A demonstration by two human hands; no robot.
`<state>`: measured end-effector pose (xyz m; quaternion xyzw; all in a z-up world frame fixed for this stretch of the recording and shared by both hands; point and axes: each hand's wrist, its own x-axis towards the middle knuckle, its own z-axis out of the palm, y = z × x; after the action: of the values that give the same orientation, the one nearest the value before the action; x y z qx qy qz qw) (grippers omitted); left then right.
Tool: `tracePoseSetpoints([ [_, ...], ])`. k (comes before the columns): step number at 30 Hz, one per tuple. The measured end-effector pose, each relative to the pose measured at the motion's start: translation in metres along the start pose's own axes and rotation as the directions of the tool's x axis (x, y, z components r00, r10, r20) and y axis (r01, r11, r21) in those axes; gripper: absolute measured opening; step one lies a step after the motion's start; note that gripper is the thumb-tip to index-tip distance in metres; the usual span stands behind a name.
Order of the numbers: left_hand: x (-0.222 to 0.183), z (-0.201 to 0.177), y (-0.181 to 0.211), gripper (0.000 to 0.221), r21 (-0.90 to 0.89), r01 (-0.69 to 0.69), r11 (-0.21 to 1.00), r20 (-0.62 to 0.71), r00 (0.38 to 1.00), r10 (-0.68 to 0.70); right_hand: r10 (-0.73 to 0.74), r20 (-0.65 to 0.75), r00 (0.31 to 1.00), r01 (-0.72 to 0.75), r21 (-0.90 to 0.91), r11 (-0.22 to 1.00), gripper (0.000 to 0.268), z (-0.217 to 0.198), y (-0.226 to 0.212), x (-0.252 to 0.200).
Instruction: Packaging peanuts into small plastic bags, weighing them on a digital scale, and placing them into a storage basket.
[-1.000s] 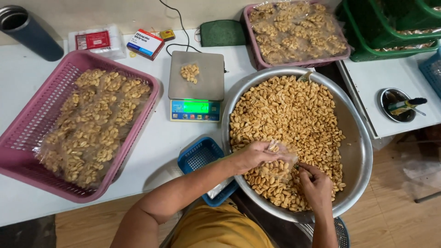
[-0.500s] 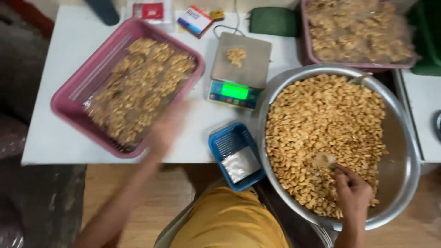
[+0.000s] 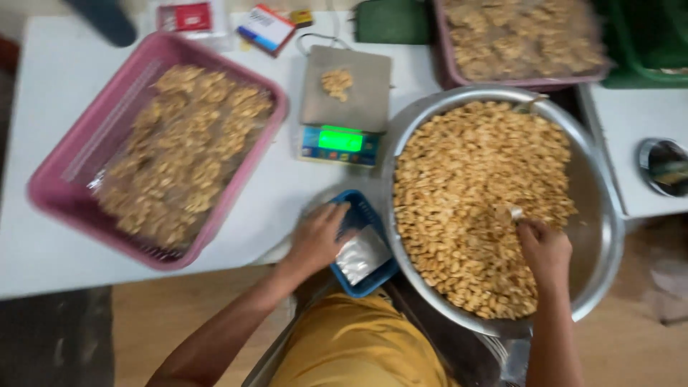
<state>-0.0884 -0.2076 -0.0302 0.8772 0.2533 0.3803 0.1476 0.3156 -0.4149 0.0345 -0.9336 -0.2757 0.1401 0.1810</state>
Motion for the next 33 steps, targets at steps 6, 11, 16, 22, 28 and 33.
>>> tracePoseSetpoints([
  [6, 0.008, 0.062, -0.015, 0.031, 0.215, 0.477, 0.852, 0.707, 0.526, -0.473, -0.009, -0.152, 0.988, -0.029, -0.243, 0.97, 0.03, 0.027, 0.026, 0.038],
  [11, 0.037, -0.004, 0.008, 0.023, 0.016, 0.647, 0.762, 0.628, 0.587, -0.511, -0.061, 0.204, 0.977, -0.043, 0.471, 0.881, 0.023, 0.006, -0.044, -0.034],
  [16, 0.064, -0.006, 0.04, 0.016, -0.566, 0.818, -0.109, 0.781, 0.488, -0.389, 0.056, 0.306, 0.95, -0.264, 0.696, 0.668, 0.028, 0.008, -0.04, -0.06],
  [22, 0.1, 0.033, 0.07, 0.017, -0.561, 0.801, -0.207, 0.823, 0.515, -0.238, 0.026, 0.465, 0.885, -0.442, 0.821, 0.361, 0.017, 0.011, -0.027, -0.051],
  [28, 0.124, 0.053, 0.081, 0.026, -0.624, 0.781, 0.003, 0.769, 0.615, -0.171, -0.043, 0.299, 0.953, -0.268, 0.901, 0.341, 0.021, -0.021, -0.063, -0.067],
  [33, 0.14, 0.041, 0.098, 0.039, -0.631, 0.774, 0.054, 0.767, 0.633, -0.106, -0.279, -0.065, 0.958, 0.255, 0.638, 0.726, 0.022, -0.042, -0.115, -0.102],
])
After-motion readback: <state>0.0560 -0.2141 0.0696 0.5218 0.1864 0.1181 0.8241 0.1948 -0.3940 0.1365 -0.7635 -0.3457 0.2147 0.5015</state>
